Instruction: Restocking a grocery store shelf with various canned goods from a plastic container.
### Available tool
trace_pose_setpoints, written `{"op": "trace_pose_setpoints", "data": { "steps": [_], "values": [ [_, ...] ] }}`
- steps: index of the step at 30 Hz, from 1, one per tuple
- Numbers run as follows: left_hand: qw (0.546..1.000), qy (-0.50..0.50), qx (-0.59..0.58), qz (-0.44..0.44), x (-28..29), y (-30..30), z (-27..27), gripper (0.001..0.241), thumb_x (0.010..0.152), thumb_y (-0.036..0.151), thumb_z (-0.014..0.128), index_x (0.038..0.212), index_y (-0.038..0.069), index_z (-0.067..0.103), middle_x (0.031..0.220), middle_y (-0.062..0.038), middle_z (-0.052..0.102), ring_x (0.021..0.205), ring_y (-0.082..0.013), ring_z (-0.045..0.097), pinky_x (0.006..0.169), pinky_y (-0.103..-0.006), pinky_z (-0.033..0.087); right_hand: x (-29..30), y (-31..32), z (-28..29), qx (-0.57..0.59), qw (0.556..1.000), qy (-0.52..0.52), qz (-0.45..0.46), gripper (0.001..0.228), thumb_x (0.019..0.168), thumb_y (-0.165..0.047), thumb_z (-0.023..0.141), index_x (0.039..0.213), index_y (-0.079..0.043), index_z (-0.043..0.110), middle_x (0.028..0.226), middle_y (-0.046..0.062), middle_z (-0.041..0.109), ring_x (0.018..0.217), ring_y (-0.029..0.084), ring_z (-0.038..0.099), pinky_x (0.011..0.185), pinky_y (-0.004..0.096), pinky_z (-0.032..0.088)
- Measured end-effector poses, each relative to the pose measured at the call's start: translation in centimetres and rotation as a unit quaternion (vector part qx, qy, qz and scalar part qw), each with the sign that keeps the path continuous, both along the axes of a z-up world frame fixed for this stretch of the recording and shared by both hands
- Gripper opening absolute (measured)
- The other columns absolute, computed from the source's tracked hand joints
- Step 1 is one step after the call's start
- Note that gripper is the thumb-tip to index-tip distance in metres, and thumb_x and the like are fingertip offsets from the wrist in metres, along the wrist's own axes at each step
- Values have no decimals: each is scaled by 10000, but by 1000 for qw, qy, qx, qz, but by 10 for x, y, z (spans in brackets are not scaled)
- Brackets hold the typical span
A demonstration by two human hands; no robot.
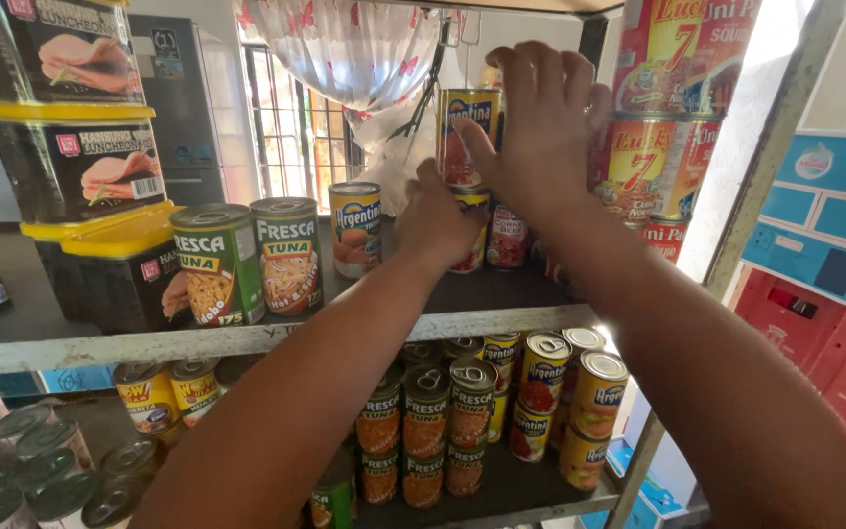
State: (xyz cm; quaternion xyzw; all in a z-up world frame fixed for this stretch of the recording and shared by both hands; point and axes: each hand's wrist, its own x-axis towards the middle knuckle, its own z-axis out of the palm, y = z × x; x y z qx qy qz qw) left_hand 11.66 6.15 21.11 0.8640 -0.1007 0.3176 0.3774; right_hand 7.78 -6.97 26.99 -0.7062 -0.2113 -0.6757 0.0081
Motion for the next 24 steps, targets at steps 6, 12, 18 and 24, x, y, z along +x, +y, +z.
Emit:
{"op": "trace_pose_setpoints", "data": {
  "steps": [6, 12, 18, 24],
  "values": [
    [996, -92, 15, 9, -43, 0, 6, 715, 951, 396, 658, 1495, 132, 276, 1343, -208, 478, 1220, -459, 551, 931, -562, 507, -36, 7, -44, 16, 994, -64, 86, 499, 1023, -292, 727, 1416, -79, 506, 1467, 147, 455, 1406, 389, 369, 1172, 551, 238],
    [950, -223, 179, 123, -52, 8, -2, 480, 971, 251, 588, 1419, 111, 492, 1274, -109, 591, 1251, -347, 568, 973, -541, 478, -48, 18, -88, 54, 991, -12, 121, 415, 971, -163, 703, 1361, -119, 568, 1423, 102, 526, 1353, 358, 423, 1123, 530, 262],
    [829, -260, 432, 241, -5, 73, 1, 444, 894, 244, 573, 1318, 119, 612, 1376, -228, 582, 1401, -423, 432, 1063, -657, 242, -59, 21, -84, 9, 992, 23, 123, 366, 935, -68, 694, 1286, -143, 620, 1186, 95, 583, 1183, 322, 549, 995, 481, 383],
    [780, -106, 560, 258, -43, 100, 5, 948, 704, 505, 738, 1545, 158, 470, 1468, -202, 549, 1494, -426, 318, 1132, -783, 0, -57, 33, -80, -48, 963, 226, 136, 351, 1003, -120, 678, 1340, -109, 579, 1151, 135, 631, 989, 373, 652, 825, 495, 523]
  ]
}}
